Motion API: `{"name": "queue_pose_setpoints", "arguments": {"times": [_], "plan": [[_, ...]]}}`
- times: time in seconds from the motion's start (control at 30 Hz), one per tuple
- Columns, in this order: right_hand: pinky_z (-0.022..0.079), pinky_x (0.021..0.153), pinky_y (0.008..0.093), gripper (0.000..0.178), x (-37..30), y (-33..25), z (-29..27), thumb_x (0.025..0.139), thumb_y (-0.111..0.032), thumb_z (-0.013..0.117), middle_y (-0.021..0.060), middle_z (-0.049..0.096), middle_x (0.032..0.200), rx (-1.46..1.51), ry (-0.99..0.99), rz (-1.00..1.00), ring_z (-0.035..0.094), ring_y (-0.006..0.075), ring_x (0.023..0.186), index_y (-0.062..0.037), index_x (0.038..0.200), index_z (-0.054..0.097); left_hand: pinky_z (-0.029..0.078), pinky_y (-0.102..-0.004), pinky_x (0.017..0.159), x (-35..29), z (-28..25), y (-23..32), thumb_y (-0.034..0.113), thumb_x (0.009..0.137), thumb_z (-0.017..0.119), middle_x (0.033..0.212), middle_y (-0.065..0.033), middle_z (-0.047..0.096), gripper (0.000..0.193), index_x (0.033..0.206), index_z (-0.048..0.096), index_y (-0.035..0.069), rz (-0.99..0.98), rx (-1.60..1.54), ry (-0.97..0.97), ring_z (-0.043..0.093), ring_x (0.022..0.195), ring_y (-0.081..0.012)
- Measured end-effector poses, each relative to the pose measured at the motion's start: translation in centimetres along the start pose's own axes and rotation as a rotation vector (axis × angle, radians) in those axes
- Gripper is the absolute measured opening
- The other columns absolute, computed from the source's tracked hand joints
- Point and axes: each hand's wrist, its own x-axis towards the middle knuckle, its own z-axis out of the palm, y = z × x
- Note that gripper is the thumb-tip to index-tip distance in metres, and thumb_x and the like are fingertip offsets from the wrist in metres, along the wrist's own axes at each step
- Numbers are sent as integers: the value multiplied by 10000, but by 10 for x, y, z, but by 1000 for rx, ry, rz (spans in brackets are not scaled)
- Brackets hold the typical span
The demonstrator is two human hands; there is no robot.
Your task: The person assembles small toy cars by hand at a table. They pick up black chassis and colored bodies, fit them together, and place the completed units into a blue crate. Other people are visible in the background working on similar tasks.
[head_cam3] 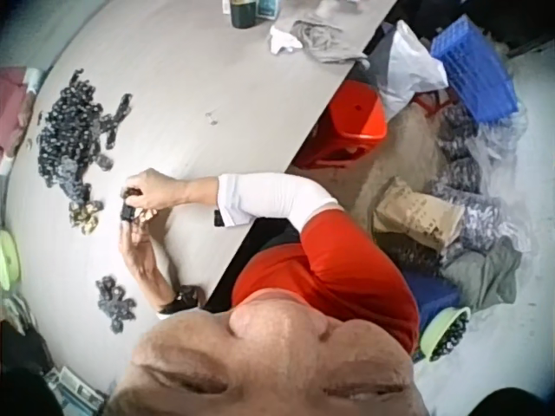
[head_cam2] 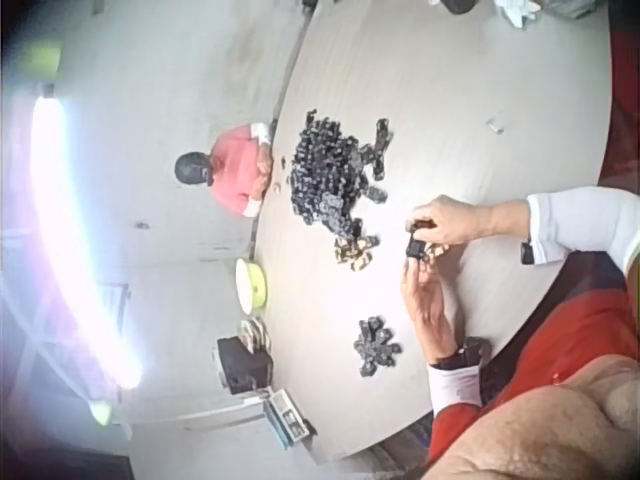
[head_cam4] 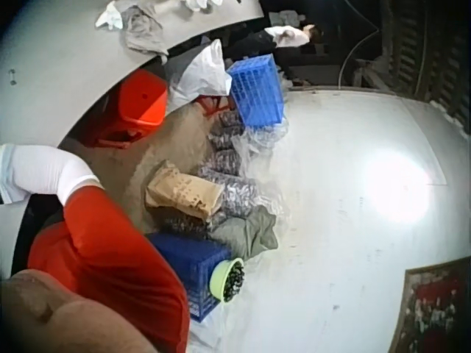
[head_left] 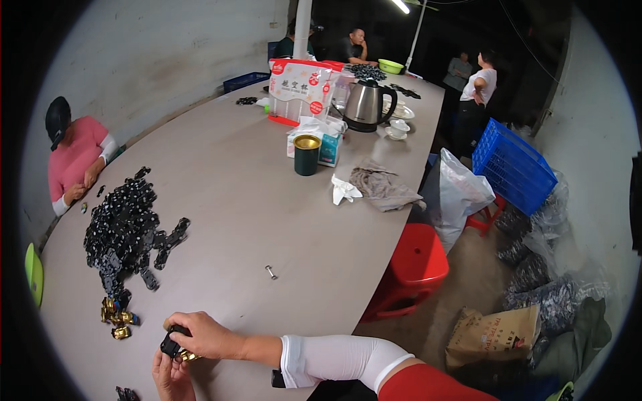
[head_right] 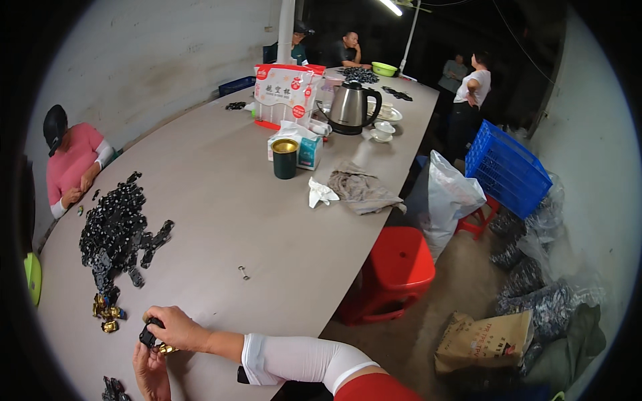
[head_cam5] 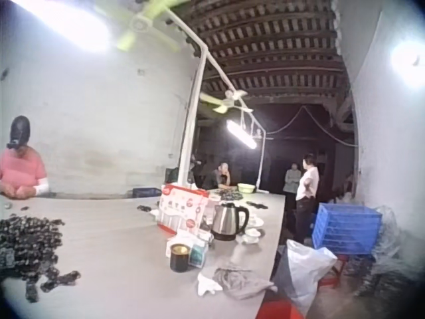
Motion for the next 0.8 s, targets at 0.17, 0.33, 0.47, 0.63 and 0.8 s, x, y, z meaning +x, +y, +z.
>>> {"name": "queue_pose_setpoints", "arguments": {"times": [0.17,0.33,0.47,0.63,0.8], "plan": [[503,760,412,187,-3,-11,-1,830,-104,563,186,645,901,-67,-1,-79,626,369,842,0,984,583,513,-286,823,2,-3,-4,122,938,564,1008,-151,650,306,1170,541,-77,22,122,113,638,893,-201],[496,755,424,180,-6,-16,-1,840,-100,550,189,622,912,-104,23,-187,611,378,842,16,977,552,501,-265,816,-1,12,-3,115,932,573,1015,-141,641,305,1175,548,-68,73,140,170,620,898,-182],[500,761,413,197,-4,-15,-3,837,-106,565,201,638,904,-16,23,-84,623,375,852,20,988,563,494,-254,824,-4,17,1,113,924,581,1024,-130,644,298,1165,565,-61,59,42,126,616,902,-182],[500,758,411,198,-3,-13,-1,833,-105,568,203,643,897,-34,20,-77,627,375,847,19,987,569,501,-262,830,-3,12,1,117,914,590,1028,-149,643,304,1149,577,-74,76,83,139,621,905,-188],[500,713,407,191,-4,-12,-1,848,-113,561,199,634,850,-65,34,-130,628,360,775,20,985,561,510,-274,831,-2,13,-1,119,915,584,1025,-171,639,310,1135,568,-99,119,144,138,626,908,-202]]}}
